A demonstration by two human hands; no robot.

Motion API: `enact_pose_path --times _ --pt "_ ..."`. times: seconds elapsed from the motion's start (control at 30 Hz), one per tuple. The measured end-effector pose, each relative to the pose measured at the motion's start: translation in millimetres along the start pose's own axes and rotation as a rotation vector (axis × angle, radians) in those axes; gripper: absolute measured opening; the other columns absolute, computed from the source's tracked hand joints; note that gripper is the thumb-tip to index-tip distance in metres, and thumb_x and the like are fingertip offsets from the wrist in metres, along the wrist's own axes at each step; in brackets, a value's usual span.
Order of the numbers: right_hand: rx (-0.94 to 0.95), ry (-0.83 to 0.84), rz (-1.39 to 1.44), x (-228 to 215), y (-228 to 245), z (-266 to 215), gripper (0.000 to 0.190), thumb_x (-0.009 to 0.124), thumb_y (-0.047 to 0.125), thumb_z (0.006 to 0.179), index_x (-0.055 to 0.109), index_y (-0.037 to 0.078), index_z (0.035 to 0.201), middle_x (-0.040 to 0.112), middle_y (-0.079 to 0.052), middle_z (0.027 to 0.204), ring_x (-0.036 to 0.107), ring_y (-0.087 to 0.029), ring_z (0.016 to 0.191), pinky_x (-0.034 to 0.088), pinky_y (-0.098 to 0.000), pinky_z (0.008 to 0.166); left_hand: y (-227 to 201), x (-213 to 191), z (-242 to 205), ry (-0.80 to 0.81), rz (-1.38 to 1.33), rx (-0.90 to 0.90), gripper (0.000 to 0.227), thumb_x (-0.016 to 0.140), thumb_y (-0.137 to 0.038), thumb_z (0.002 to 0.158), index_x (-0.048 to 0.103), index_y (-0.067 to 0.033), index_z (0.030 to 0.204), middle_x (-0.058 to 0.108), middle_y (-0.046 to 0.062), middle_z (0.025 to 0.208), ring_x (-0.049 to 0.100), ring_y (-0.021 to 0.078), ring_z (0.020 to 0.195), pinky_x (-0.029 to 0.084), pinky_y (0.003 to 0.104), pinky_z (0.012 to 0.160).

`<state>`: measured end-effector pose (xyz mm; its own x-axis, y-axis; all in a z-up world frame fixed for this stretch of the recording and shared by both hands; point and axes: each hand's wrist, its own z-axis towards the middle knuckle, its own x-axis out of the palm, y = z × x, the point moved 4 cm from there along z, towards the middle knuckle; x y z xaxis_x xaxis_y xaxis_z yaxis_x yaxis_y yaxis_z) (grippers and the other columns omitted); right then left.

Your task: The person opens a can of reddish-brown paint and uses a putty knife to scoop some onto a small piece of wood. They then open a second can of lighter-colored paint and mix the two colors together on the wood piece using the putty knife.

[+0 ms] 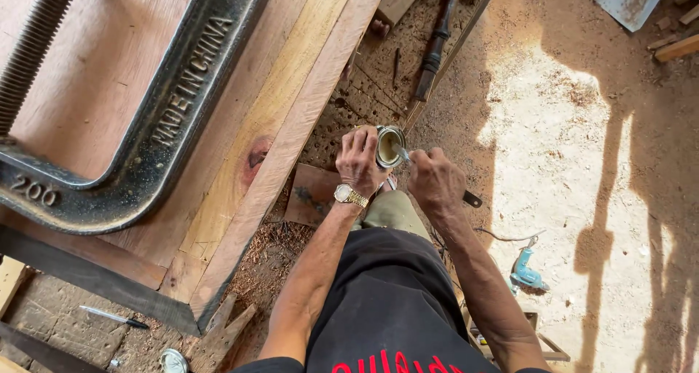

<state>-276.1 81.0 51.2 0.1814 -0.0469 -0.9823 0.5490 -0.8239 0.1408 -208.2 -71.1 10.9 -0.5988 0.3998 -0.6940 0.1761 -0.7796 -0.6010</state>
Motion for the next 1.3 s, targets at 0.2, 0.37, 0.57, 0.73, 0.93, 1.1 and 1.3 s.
enact_pose_path --times 0.2,0.37,0.57,0.73,0.93,1.1,1.3 --pt "-0.016 -0.012 -0.006 9 0 9 0.016 0.075 0.027 0.095 0.075 0.015 0.105 0.064 -0.001 0.08 0.052 -0.012 0.054 0.042 -0.0274 0.042 1 -5 0 -0.02 -0.015 0.023 0.085 0.096 -0.026 0.055 0.054 -0.0096 0.128 0.06 0.01 0.122 0.059 0.0345 0.112 0.058 0.046 0.086" --pt "-0.077 -0.127 0.215 21 -11 14 0.012 0.078 0.024 0.093 0.076 0.017 0.102 0.068 0.003 0.082 0.054 -0.01 0.058 0.043 -0.0274 0.045 14 -3 2 -0.002 -0.054 -0.012 0.087 0.098 -0.024 0.056 0.053 -0.0084 0.13 0.06 0.01 0.123 0.061 0.0341 0.112 0.059 0.042 0.084" --pt "-0.196 -0.225 0.566 8 -9 20 0.016 0.08 0.018 0.089 0.076 0.018 0.105 0.074 0.004 0.092 0.066 -0.005 0.072 0.054 -0.0245 0.058 25 -7 16 0.118 -0.094 0.032 0.092 0.097 -0.026 0.05 0.052 -0.007 0.128 0.062 0.012 0.121 0.063 0.0339 0.111 0.06 0.041 0.087" --pt "-0.281 -0.119 0.558 16 -16 42 0.015 0.085 0.019 0.086 0.08 0.018 0.099 0.074 0.003 0.081 0.064 -0.009 0.063 0.051 -0.0268 0.052 49 6 24 0.281 -0.287 0.072 0.084 0.097 -0.027 0.058 0.052 -0.0098 0.127 0.065 0.011 0.121 0.07 0.0312 0.107 0.061 0.041 0.089" --pt "-0.514 -0.035 0.602 27 -35 72 0.007 0.082 0.021 0.091 0.078 0.021 0.096 0.075 0.006 0.084 0.066 -0.004 0.067 0.053 -0.0223 0.052 37 -9 46 0.338 -0.382 0.141 0.083 0.096 -0.021 0.058 0.055 -0.0119 0.129 0.066 0.013 0.131 0.069 0.0336 0.117 0.06 0.04 0.096" --pt "-0.495 0.056 0.547 15 -50 82 0.006 0.085 0.019 0.088 0.081 0.02 0.092 0.075 0.004 0.078 0.063 -0.005 0.059 0.049 -0.023 0.045 57 5 35 0.348 -0.435 0.049 0.082 0.097 -0.018 0.061 0.054 -0.0128 0.131 0.066 0.013 0.133 0.07 0.0315 0.117 0.061 0.039 0.098" --pt "-0.423 0.225 1.112 7 -31 66 0.025 0.086 0.019 0.084 0.076 0.015 0.107 0.072 0.001 0.093 0.065 -0.005 0.077 0.055 -0.0218 0.066 60 -8 25 0.295 -0.45 -0.109 0.107 0.099 -0.014 0.054 0.042 -0.0125 0.145 0.063 0.018 0.134 0.07 0.0358 0.115 0.06 0.04 0.097"
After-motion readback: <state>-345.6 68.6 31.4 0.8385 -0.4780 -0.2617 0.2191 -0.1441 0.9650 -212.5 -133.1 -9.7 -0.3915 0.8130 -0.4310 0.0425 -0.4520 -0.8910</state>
